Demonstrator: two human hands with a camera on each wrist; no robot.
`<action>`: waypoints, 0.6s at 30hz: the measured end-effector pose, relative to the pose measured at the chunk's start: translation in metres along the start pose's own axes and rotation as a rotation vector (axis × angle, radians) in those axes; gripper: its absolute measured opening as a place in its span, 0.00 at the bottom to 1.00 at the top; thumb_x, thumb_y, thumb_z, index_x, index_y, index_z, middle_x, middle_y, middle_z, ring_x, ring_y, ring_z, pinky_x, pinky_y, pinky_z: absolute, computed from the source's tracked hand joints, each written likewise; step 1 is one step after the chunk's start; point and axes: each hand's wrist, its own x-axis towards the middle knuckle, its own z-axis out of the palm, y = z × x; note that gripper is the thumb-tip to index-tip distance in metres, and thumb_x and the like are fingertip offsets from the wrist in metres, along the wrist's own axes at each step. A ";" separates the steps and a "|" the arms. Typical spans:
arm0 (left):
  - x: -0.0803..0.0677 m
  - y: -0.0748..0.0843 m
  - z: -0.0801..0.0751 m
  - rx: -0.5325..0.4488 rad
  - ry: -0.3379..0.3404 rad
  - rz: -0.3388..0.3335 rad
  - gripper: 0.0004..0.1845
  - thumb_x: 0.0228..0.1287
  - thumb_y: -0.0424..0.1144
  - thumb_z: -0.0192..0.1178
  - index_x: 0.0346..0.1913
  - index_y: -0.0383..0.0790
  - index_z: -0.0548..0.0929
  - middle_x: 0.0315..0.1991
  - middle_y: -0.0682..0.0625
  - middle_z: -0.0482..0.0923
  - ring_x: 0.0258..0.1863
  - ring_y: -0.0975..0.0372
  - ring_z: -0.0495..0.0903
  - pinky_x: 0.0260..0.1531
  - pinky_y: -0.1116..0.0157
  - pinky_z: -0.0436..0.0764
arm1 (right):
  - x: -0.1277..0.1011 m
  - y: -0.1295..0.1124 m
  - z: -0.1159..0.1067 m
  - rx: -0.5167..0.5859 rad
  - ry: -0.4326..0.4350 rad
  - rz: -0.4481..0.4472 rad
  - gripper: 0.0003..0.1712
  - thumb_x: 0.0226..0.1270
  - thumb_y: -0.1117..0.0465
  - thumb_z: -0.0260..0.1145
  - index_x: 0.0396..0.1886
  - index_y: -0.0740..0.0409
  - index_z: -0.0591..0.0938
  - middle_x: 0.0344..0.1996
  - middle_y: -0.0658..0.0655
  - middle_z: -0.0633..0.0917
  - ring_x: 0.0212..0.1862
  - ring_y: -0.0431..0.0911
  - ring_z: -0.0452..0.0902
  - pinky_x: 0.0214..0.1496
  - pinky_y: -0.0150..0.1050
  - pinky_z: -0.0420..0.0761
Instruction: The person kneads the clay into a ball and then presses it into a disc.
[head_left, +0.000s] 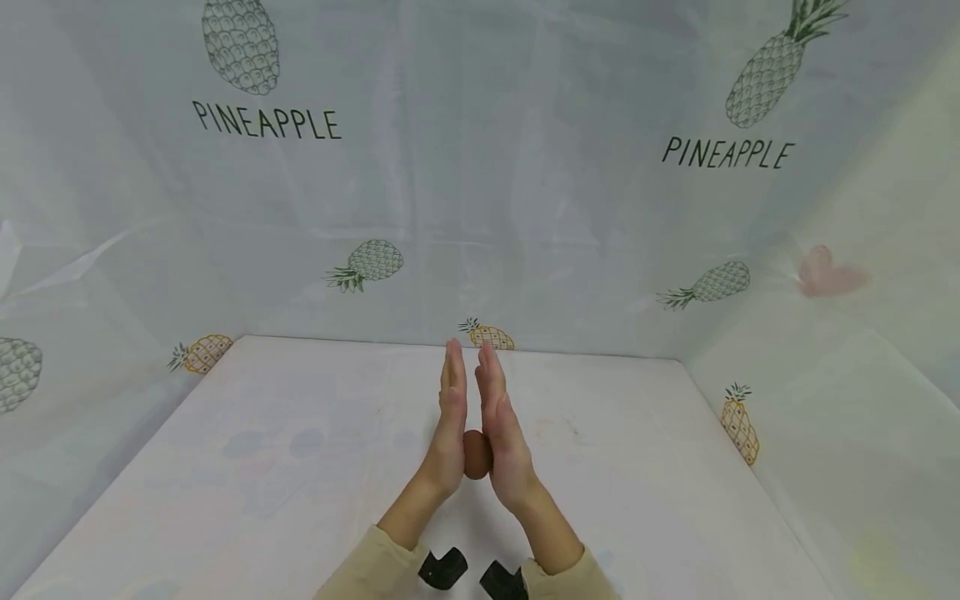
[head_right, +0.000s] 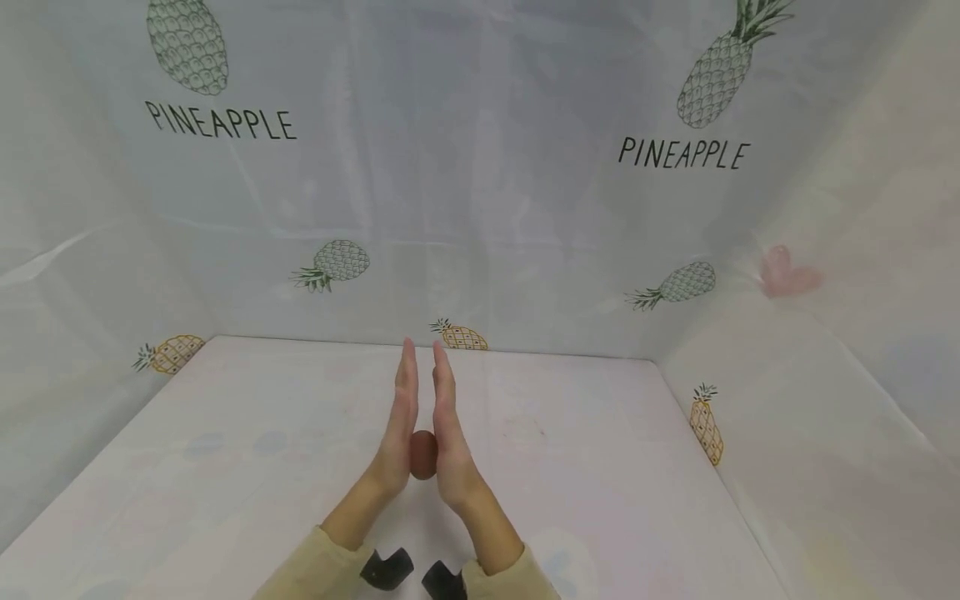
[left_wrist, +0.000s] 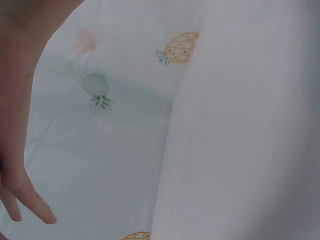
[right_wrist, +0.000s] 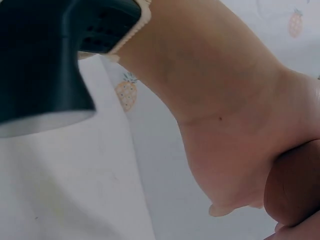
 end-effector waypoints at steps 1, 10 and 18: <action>0.000 -0.001 0.001 -0.005 -0.003 0.000 0.33 0.84 0.59 0.18 0.86 0.64 0.31 0.86 0.66 0.23 0.85 0.58 0.20 0.74 0.32 0.22 | 0.000 0.000 -0.001 0.000 0.001 -0.007 0.36 0.87 0.44 0.19 0.89 0.44 0.35 0.87 0.45 0.34 0.87 0.55 0.26 0.81 0.65 0.25; -0.007 -0.003 0.013 -0.032 -0.071 0.024 0.31 0.87 0.51 0.18 0.86 0.62 0.31 0.86 0.63 0.22 0.85 0.60 0.21 0.76 0.33 0.25 | 0.001 -0.002 -0.015 0.047 0.071 0.005 0.38 0.86 0.40 0.21 0.89 0.45 0.33 0.87 0.45 0.35 0.87 0.53 0.27 0.81 0.65 0.24; -0.011 0.000 0.021 -0.024 -0.107 0.056 0.31 0.87 0.53 0.16 0.86 0.62 0.30 0.86 0.63 0.22 0.85 0.59 0.20 0.74 0.30 0.24 | 0.003 0.000 -0.026 0.079 0.161 0.047 0.37 0.86 0.36 0.24 0.89 0.35 0.37 0.87 0.44 0.39 0.87 0.49 0.30 0.82 0.64 0.26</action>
